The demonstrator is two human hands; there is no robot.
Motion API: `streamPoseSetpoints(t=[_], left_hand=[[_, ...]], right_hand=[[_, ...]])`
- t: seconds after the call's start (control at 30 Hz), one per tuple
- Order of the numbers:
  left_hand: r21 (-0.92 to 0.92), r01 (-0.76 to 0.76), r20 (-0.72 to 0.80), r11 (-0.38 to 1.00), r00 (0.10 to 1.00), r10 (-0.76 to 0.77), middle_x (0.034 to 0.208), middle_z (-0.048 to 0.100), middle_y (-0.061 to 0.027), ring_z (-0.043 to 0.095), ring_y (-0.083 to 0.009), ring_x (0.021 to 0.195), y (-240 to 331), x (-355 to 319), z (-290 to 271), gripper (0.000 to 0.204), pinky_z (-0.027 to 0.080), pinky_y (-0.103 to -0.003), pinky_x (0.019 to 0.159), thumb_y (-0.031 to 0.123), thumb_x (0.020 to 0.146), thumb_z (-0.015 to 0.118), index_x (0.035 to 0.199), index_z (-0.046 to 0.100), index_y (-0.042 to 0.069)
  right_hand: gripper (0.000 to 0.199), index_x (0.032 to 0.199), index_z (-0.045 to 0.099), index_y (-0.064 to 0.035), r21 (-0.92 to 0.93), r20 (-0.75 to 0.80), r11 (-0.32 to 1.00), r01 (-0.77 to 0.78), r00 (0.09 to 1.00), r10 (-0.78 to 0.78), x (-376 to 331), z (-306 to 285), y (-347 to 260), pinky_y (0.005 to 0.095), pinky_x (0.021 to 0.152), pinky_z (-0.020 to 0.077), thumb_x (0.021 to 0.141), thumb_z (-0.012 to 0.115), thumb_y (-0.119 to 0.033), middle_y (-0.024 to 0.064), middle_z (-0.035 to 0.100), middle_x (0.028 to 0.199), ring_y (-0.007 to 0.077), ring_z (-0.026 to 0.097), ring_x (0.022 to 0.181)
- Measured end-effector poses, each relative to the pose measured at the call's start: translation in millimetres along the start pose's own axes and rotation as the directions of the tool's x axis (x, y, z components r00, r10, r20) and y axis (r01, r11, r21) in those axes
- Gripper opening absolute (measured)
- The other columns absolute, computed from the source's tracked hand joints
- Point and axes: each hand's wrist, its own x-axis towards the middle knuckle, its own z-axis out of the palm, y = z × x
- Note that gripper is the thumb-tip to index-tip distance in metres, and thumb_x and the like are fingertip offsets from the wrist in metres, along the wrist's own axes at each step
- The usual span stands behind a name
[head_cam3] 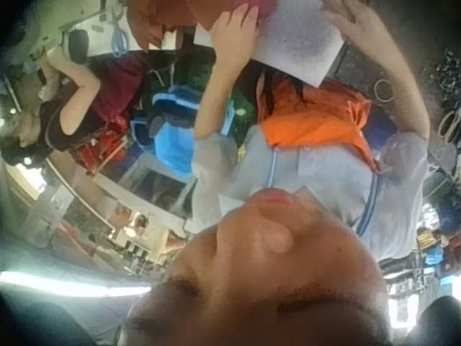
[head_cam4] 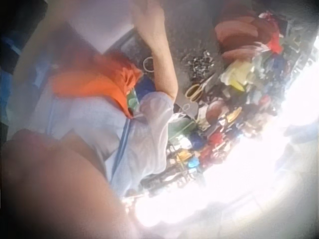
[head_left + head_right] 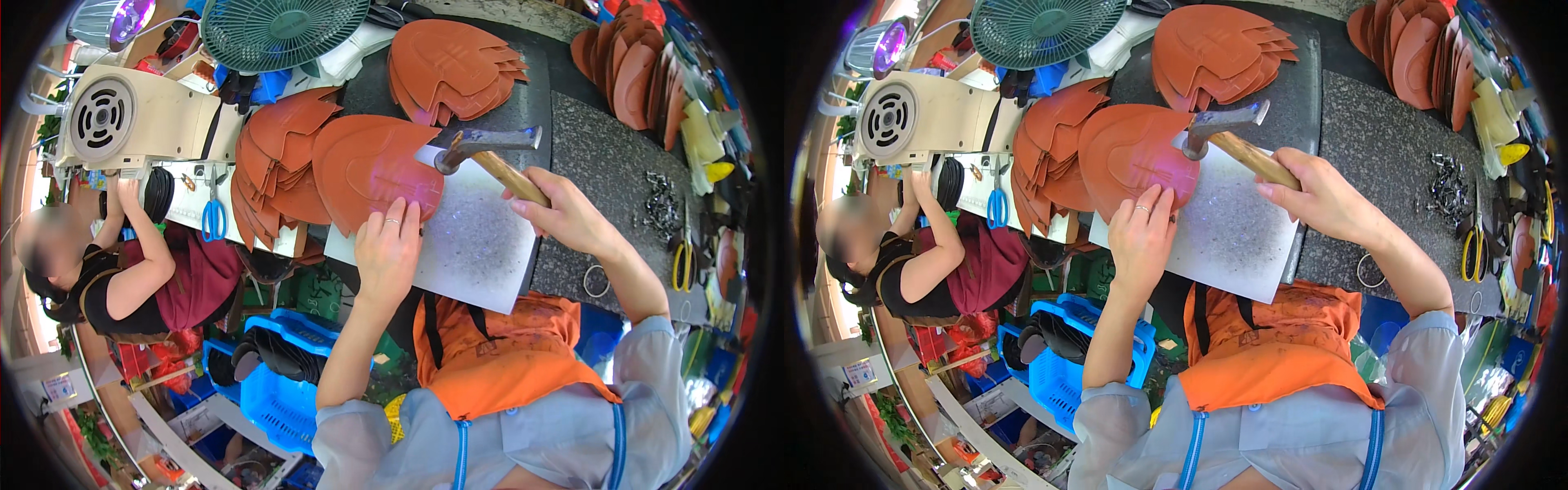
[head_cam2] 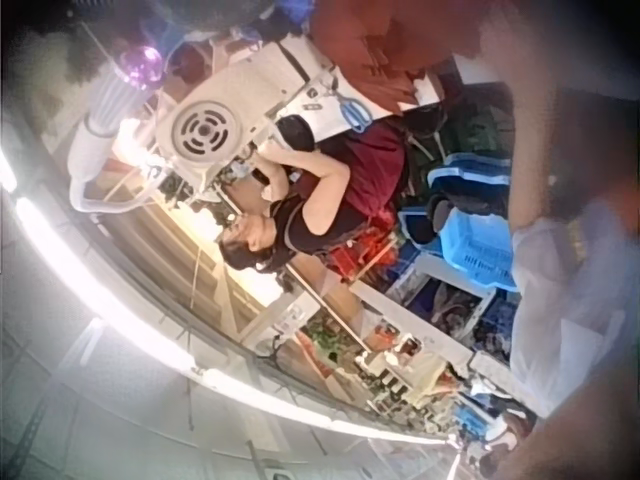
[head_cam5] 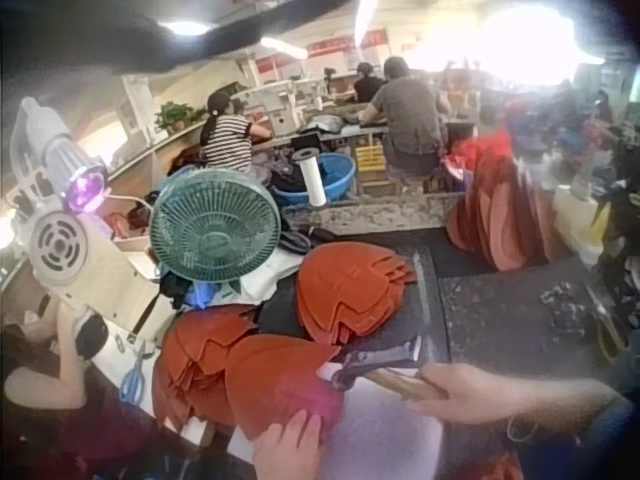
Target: The person processes leather shoe upper pieces by placing each piece on a board, holding a metal punch against it, and striking the tool with a hammer before setting the piece aside.
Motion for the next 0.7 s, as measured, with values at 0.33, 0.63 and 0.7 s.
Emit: streamPoseSetpoints(t=[0.33, 0.63, 0.7], left_hand=[[-0.480, 0.230, 0.308, 0.847, 0.948, -0.083, 0.114, 0.058, -0.0145, 0.061, -0.0278, 0.080, 22, -27, -40, 0.031, 0.051, -0.034, 0.071, -0.003, 0.078, 0.067, 0.109, 0.067, 0.000], [-0.903, 0.335, 0.118, 0.270, 0.795, -0.595, 0.101, 0.071, -0.0125, 0.069, -0.0175, 0.093, 44, -35, -10, 0.019, 0.055, -0.025, 0.079, -0.007, 0.091, 0.062, 0.110, 0.066, -0.005], [-0.906, 0.405, 0.248, 0.119, 0.740, -0.625, 0.102, 0.071, -0.0143, 0.069, -0.0186, 0.093, 47, -31, -4, 0.017, 0.057, -0.027, 0.080, -0.007, 0.092, 0.061, 0.109, 0.065, -0.006]], right_hand=[[0.026, 0.095, 0.057, 0.0016, -0.118, -0.005, 0.993, 0.023, 1.000, -0.024, -35, -6, 10, 0.0364, 0.061, 0.0463, 0.095, 0.063, -0.024, 0.0112, 0.053, 0.074, 0.0202, 0.058, 0.065], [0.021, 0.097, 0.061, -0.0041, -0.422, 0.172, 0.880, 0.217, 0.972, -0.158, -49, 5, 17, 0.0483, 0.065, 0.0501, 0.089, 0.067, -0.023, 0.0173, 0.064, 0.077, 0.0390, 0.064, 0.075], [0.021, 0.097, 0.061, -0.0043, -0.410, 0.177, 0.893, 0.188, 0.976, -0.125, -51, 6, 19, 0.0483, 0.065, 0.0501, 0.089, 0.067, -0.023, 0.0173, 0.064, 0.077, 0.0391, 0.064, 0.074]])
